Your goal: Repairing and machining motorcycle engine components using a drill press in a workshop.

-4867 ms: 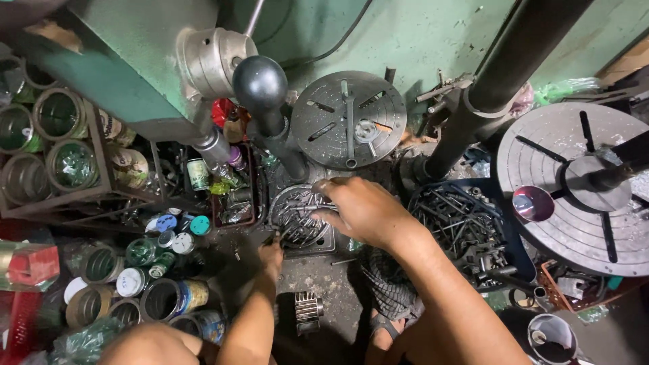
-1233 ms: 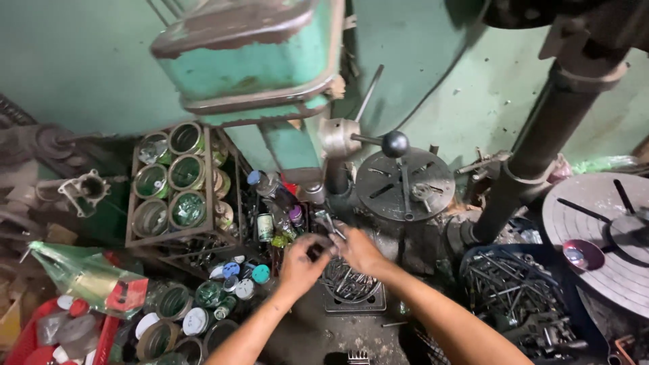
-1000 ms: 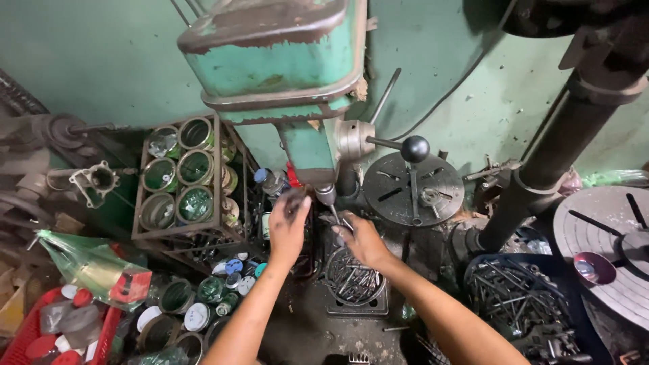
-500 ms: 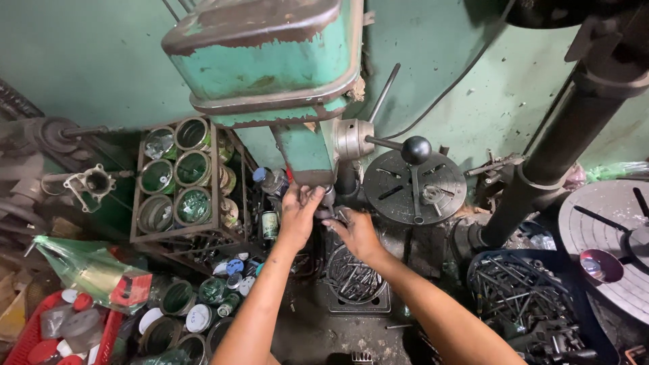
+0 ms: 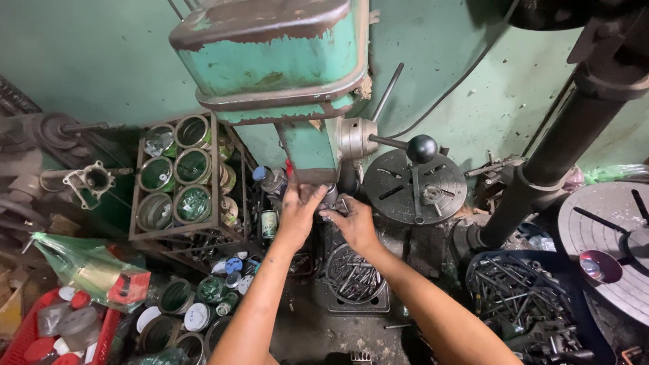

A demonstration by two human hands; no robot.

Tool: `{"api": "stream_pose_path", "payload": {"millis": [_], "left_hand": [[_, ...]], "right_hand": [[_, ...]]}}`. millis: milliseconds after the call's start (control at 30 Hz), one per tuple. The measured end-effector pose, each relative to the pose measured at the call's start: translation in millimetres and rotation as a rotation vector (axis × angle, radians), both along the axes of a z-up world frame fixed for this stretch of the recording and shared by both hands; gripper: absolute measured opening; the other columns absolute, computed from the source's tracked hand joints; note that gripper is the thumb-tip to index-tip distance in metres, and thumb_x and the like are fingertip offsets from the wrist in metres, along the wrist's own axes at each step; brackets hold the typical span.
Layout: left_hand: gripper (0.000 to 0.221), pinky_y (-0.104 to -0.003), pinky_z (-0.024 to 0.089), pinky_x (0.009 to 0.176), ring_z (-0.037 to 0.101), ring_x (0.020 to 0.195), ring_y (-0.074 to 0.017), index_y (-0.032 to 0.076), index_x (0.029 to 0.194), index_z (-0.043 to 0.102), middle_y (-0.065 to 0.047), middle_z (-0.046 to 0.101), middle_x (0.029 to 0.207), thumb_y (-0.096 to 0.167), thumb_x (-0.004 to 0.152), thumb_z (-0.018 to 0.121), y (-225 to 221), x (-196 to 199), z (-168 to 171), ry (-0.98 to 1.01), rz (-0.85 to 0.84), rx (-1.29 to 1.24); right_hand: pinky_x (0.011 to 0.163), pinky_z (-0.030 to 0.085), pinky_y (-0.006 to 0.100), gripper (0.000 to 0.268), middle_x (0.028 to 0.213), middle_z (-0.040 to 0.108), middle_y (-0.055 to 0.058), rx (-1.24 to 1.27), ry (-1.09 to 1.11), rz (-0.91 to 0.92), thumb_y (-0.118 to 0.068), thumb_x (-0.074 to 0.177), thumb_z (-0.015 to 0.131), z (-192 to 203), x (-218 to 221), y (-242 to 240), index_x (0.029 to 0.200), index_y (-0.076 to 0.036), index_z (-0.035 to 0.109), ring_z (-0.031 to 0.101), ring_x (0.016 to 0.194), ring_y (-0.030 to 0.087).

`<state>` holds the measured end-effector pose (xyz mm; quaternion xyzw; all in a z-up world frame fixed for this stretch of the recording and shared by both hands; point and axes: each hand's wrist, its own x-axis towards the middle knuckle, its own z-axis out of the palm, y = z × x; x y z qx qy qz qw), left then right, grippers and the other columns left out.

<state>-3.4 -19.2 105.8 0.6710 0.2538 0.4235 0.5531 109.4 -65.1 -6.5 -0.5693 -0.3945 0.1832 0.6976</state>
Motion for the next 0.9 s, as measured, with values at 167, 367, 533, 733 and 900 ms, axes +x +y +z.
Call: {"api": "stream_pose_path", "payload": {"millis": [167,367,533,733,900], "left_hand": [[0.095,-0.056,0.037,0.115,0.05,0.137,-0.0479,-0.003,0.153,0.038,-0.034,0.053,0.143,0.038,0.082,0.087,20.4,-2.1,-31.0,0.132,0.177,0.085],[0.087,-0.047,0.05,0.102,0.065,0.114,-0.0325,0.007,0.143,0.052,-0.019,0.067,0.119,0.032,0.072,0.096,57.5,5.0,-75.4,0.135,0.246,0.033],[0.093,-0.053,0.039,0.11,0.048,0.13,-0.0382,0.004,0.146,0.038,-0.026,0.048,0.136,0.036,0.075,0.088,12.3,6.2,-13.2,0.187,0.175,0.009],[0.09,-0.053,0.04,0.114,0.053,0.135,-0.041,0.004,0.15,0.046,-0.026,0.058,0.14,0.037,0.078,0.088,19.9,4.3,-33.2,0.19,0.192,-0.012],[0.078,-0.049,0.049,0.102,0.067,0.114,-0.0333,-0.001,0.129,0.055,-0.023,0.07,0.115,0.017,0.065,0.098,8.1,7.1,-16.1,0.016,0.302,0.026]], "right_hand": [[0.06,0.051,0.033,0.026,0.068,0.072,0.013,0.024,0.021,0.03,-0.016,0.075,0.092,6.2,0.4,-0.3,0.085,-0.002,0.073,0.055,0.065,0.013],[0.061,0.052,0.034,0.023,0.068,0.071,0.012,0.035,0.022,0.053,-0.014,0.076,0.09,-5.0,4.4,1.2,0.085,-0.003,0.073,0.058,0.064,0.014],[0.06,0.052,0.033,0.025,0.071,0.073,0.012,0.054,0.016,0.082,-0.014,0.076,0.091,-2.3,7.4,4.1,0.087,-0.001,0.072,0.057,0.066,0.012],[0.055,0.054,0.03,0.022,0.072,0.072,0.009,0.098,0.077,0.156,-0.008,0.078,0.088,-26.4,17.6,10.7,0.089,-0.001,0.071,0.061,0.061,0.013],[0.054,0.056,0.027,0.02,0.074,0.07,0.008,0.143,0.153,0.217,-0.004,0.08,0.087,-17.2,20.6,7.1,0.09,-0.001,0.069,0.063,0.062,0.012]]}}
